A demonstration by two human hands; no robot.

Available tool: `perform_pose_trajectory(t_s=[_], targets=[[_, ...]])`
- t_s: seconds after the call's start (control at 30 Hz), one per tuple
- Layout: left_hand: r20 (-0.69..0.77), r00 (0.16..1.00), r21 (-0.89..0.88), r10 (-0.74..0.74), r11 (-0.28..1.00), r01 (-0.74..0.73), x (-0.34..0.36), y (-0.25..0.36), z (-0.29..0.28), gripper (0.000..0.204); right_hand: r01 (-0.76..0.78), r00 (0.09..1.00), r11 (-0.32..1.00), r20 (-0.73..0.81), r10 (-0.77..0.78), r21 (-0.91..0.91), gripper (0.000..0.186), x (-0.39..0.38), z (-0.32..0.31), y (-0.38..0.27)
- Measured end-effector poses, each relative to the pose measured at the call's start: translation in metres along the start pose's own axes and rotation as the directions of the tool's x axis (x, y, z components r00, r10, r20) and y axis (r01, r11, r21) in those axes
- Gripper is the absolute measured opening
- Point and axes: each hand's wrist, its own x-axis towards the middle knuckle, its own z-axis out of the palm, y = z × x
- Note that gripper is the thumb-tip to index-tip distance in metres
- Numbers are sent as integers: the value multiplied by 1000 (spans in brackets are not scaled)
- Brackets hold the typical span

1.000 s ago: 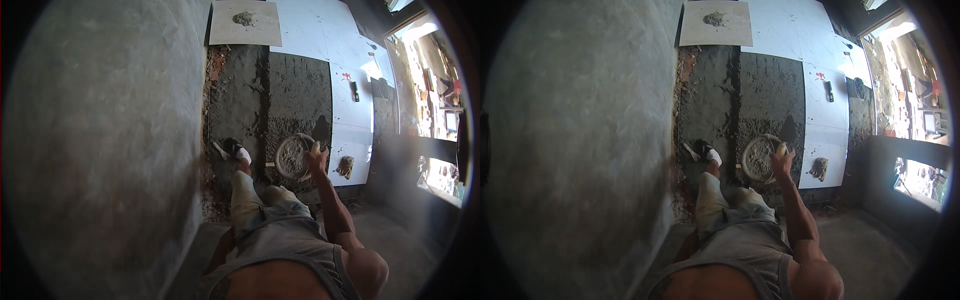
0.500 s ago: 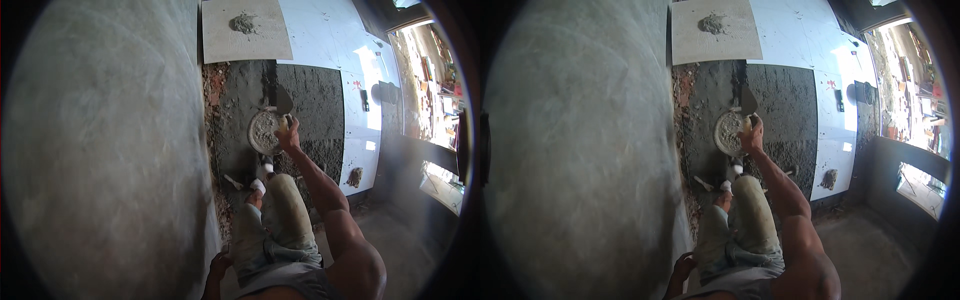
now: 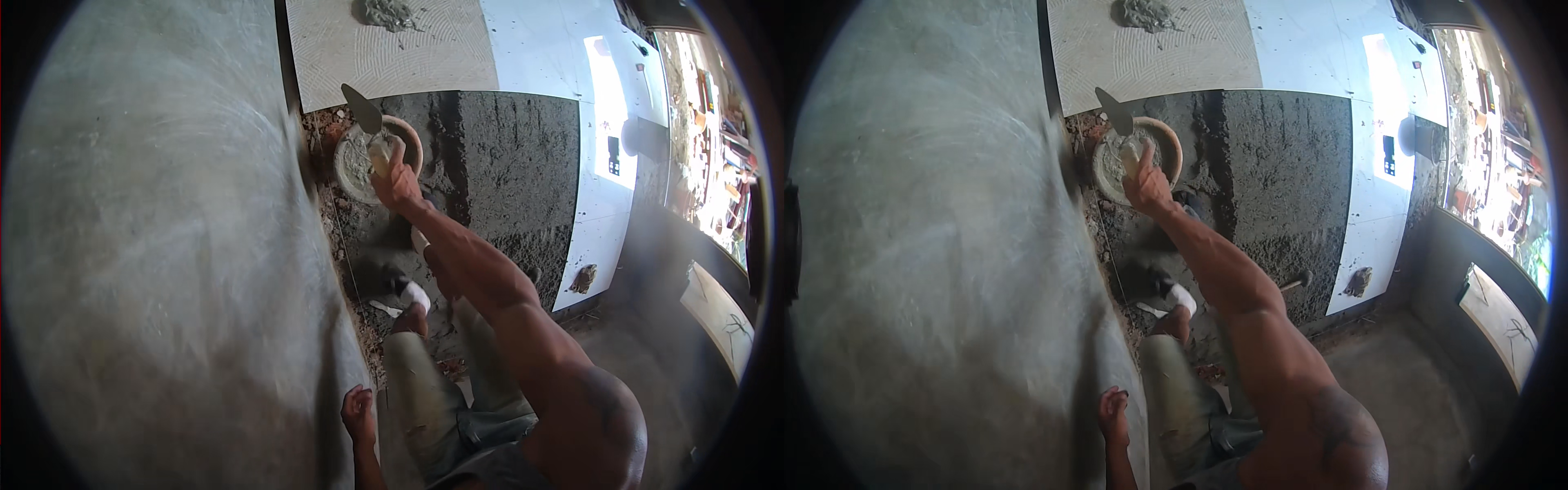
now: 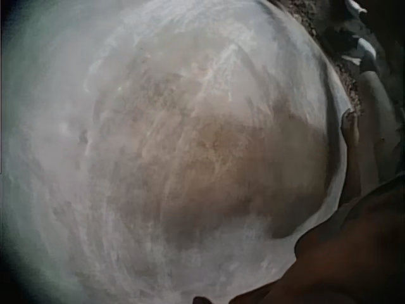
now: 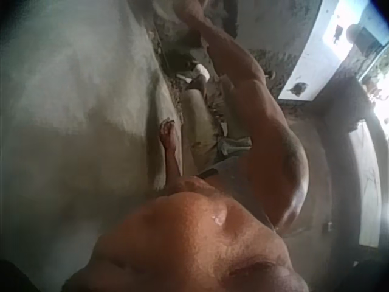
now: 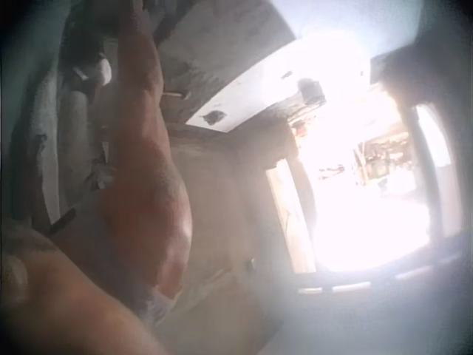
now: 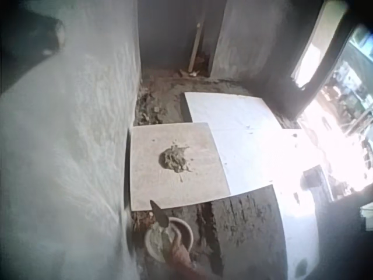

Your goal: The person prepares to lay a large white floor tile by applying mortar to the back of the tile and the floor surface using a trowel, then scoops more mortar from a bucket to fill the center of the tile.

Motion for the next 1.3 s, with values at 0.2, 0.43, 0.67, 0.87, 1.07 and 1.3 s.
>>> perform_pose_trajectory(t_s=[0.2, 0.43, 0.67, 0.87, 1.07, 1.3], targets=[[61, 991, -33, 123, 992, -121, 125, 122, 45, 39, 63, 998, 992, -19, -65, -107, 85, 94, 38, -3], [120, 984, 8, 133, 991, -135, 249, 186, 95, 37, 171, 985, 985, -14, -171, -19, 78, 170, 66, 13], [160, 964, 79, 211, 971, -226, 394, 207, 164, 32, 335, 935, 941, -100, -339, -55, 68, 255, 62, 73], [98, 942, 24, 320, 946, -323, 558, 184, 220, 36, 176, 967, 940, -128, -221, -292, 75, 251, 33, 100], [16, 851, 213, 525, 830, -516, 672, 218, 246, 37, -66, 928, 946, 328, 175, -318, 77, 162, 6, 77], [66, 785, 307, 616, 736, -604, 725, 254, 243, 39, 102, 900, 701, 366, 237, -706, 39, 197, 67, 92]])
